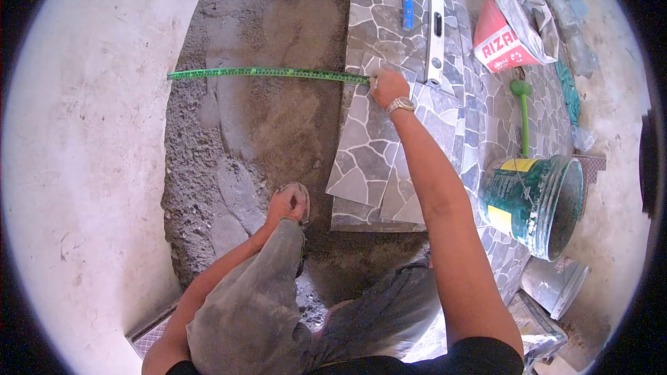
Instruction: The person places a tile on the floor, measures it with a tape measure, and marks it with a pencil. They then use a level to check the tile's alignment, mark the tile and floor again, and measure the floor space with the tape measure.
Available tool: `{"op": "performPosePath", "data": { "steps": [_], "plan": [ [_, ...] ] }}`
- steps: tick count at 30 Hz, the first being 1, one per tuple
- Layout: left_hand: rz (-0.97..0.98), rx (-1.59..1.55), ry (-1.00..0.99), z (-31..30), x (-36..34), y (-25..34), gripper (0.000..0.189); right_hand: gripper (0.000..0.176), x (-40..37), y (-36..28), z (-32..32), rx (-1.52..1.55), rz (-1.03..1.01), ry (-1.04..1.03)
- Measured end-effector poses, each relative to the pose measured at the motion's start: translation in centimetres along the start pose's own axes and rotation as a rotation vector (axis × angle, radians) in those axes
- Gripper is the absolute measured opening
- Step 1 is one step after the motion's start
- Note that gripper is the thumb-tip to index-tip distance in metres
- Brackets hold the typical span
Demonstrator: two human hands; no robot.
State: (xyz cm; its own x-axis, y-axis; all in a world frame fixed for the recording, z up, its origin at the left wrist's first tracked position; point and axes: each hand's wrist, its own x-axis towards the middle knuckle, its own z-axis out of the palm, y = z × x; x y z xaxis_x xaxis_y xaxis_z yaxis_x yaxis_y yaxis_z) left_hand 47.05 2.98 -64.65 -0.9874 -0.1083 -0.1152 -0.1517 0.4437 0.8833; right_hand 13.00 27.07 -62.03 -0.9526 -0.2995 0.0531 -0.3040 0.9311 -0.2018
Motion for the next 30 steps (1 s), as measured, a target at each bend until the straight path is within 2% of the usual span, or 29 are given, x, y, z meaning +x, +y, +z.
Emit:
{"op": "performPosePath", "data": {
  "steps": [4,7,10,13,16,22,28,30],
  "plan": [
    [0.024,-0.015,-0.122,-0.6,-0.2,-0.5,0.009,0.022,-0.1,0.0,0.0,-0.025,-0.029,0.021],
    [0.110,-0.112,-0.139,-0.7,0.1,-0.2,0.008,0.021,0.0,0.1,0.1,-0.023,-0.060,0.045],
    [0.041,-0.107,-0.175,-1.1,0.2,0.5,0.012,0.020,-0.2,-0.1,-0.1,-0.001,-0.031,0.052],
    [0.050,-0.161,-0.076,-0.5,0.1,0.3,0.011,0.019,-0.1,0.0,0.0,-0.026,-0.031,0.019],
    [-0.064,-0.210,-0.086,-0.5,0.0,0.5,0.008,0.018,0.0,0.2,0.3,-0.036,-0.036,0.014],
    [-0.156,-0.081,-0.126,-1.5,0.1,2.5,0.021,0.016,-0.2,0.0,0.1,0.014,-0.024,0.050],
    [-0.084,0.103,-0.040,-0.7,-0.2,0.3,0.034,0.014,-0.2,-0.1,0.1,-0.014,-0.007,0.027],
    [-0.083,0.113,-0.013,-0.5,-0.3,0.3,0.031,0.014,-0.1,0.0,0.2,-0.008,-0.010,0.018]
  ]
}}
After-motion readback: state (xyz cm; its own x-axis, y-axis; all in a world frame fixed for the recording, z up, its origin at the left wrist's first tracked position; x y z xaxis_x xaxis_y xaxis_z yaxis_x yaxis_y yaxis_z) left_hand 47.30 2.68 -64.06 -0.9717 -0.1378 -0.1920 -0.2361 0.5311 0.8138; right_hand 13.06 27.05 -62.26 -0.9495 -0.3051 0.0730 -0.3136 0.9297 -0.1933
